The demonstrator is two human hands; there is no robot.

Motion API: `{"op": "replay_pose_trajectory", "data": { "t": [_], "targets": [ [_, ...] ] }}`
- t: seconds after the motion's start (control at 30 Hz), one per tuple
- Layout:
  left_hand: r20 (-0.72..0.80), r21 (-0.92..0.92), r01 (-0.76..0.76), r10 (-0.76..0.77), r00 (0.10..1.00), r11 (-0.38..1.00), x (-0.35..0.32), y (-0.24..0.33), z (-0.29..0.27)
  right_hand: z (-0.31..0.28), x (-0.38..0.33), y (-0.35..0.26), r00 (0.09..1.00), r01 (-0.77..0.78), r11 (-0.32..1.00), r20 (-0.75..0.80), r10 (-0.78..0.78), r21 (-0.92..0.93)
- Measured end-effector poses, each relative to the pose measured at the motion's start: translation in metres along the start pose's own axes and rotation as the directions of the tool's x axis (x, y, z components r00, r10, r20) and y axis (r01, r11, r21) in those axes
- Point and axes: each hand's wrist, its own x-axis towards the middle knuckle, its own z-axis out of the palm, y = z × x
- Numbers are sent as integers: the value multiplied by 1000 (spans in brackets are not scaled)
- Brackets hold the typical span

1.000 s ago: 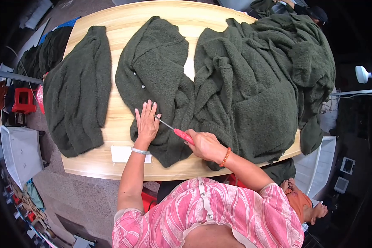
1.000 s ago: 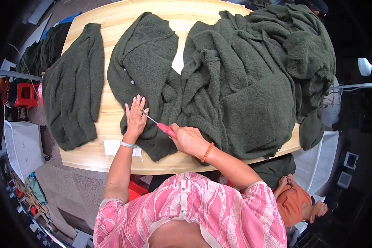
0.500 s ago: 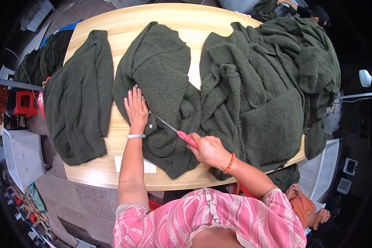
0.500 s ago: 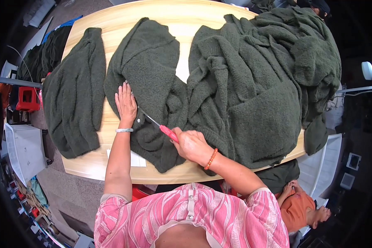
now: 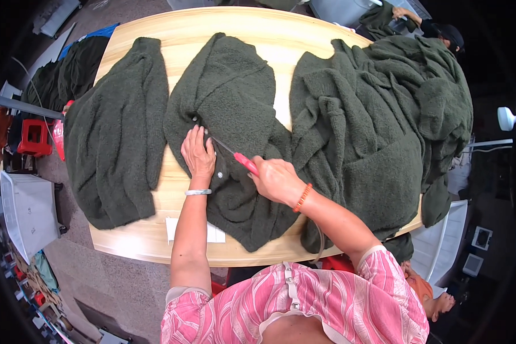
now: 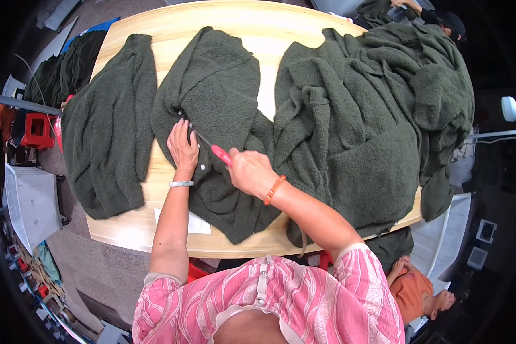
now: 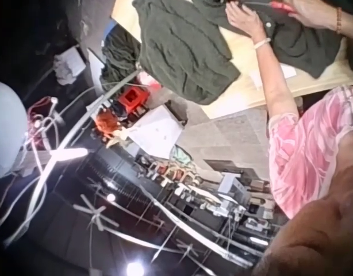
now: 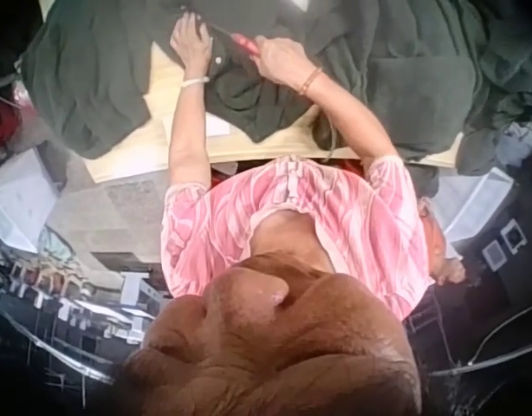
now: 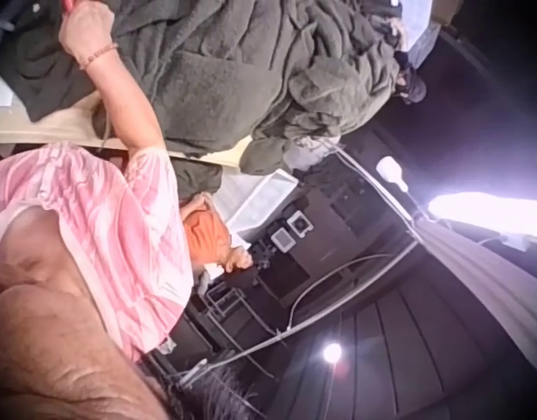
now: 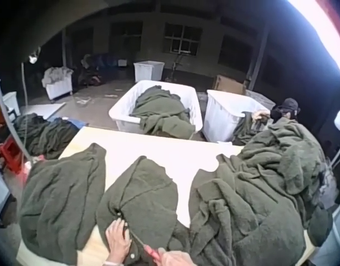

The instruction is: Trimming excess threads and inspecting finished sweaters in a sewing factory.

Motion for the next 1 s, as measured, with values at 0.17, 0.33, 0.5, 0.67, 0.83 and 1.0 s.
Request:
{"op": "replay_pose_trajectory", "data": {
  "t": [0.17, 0.33, 0.5, 0.67, 0.83, 1.0],
  "targets": [
    [-52, -20, 177, -177, 983, 984, 25, -2, -5, -10, -21, -3, 995, -40, 999, 87, 41, -5],
    [56, 99, 159, -165, 985, 982, 28, -14, -2, -15, -14, -15, 992, -49, 999, 113, 50, -16],
    [-61, 133, 37, -29, 998, 990, 30, 16, 0, -27, -11, -14, 999, -32, 996, -11, 31, -84],
    [-26, 99, -231, 235, 972, 968, 24, -13, -9, 1, 20, -15, 997, -18, 993, 66, 26, -116],
    [97, 299, -129, 104, 990, 946, 7, -26, -6, 10, 12, -14, 974, -12, 995, 222, 33, -95],
    [-7, 229, -217, 225, 974, 949, 36, 21, -16, -32, -47, -10, 931, -173, 984, 320, 177, -40]
  ]
}}
